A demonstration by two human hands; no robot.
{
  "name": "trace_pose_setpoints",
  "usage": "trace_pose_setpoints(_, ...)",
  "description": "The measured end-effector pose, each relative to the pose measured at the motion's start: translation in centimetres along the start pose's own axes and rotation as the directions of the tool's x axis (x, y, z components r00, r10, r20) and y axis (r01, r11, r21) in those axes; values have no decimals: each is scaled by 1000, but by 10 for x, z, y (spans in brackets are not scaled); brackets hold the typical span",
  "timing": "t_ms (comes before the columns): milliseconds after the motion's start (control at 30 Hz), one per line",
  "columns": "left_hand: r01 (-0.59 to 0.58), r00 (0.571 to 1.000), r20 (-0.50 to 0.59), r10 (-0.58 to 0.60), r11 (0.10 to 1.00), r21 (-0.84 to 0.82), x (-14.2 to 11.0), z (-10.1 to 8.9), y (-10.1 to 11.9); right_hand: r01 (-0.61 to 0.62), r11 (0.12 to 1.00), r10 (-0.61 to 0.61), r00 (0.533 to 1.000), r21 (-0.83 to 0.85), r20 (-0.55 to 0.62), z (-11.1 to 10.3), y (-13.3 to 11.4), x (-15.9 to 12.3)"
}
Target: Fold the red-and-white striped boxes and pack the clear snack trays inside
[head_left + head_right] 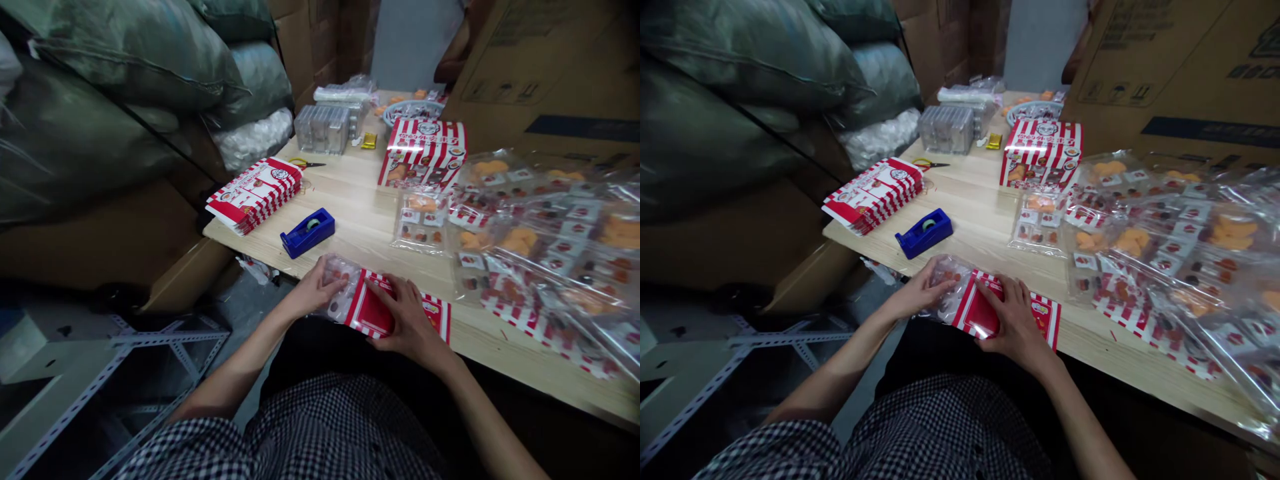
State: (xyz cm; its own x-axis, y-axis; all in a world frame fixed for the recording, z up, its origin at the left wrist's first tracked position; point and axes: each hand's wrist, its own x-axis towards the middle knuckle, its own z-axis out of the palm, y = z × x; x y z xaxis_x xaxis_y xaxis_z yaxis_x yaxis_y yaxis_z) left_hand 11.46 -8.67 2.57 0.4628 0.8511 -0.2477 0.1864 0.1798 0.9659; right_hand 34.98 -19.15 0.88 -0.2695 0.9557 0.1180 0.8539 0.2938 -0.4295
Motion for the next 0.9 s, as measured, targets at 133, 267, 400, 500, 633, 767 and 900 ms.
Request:
trace_pose_setpoints(133, -68, 991, -96, 92, 972, 225, -9, -26, 16, -35, 999, 35, 999, -9, -39, -3, 2, -1)
trace_pose_setpoints(267, -103, 980, -126, 154, 934, 342, -17, -25, 33, -33, 999, 30, 994, -26, -103, -7, -10, 5)
trace_pose_setpoints(400, -232, 957, -53, 285, 862, 451, -18, 1, 50, -36, 999, 32, 977, -15, -210, -15, -27, 16)
trace_pose_setpoints(500, -380, 909, 75, 410, 741, 554, -15, 17, 68, -60, 998, 62, 951, 16, -302, -24, -33, 20)
trace_pose_setpoints(633, -553, 822, 182, 539, 682, 479, -13, 28, 91, -148, 983, 184, 870, 112, -457, -37, -34, 23)
trace_pose_setpoints(767, -536, 820, -43, 571, 793, 290, -11, 49, 93, -257, 931, 364, 719, 260, -592, -47, -42, 29)
trace_pose_setpoints(900, -432, 895, 83, 438, 898, -79, 1, 66, 86, -274, 906, 424, 609, 324, -670, -55, -50, 29)
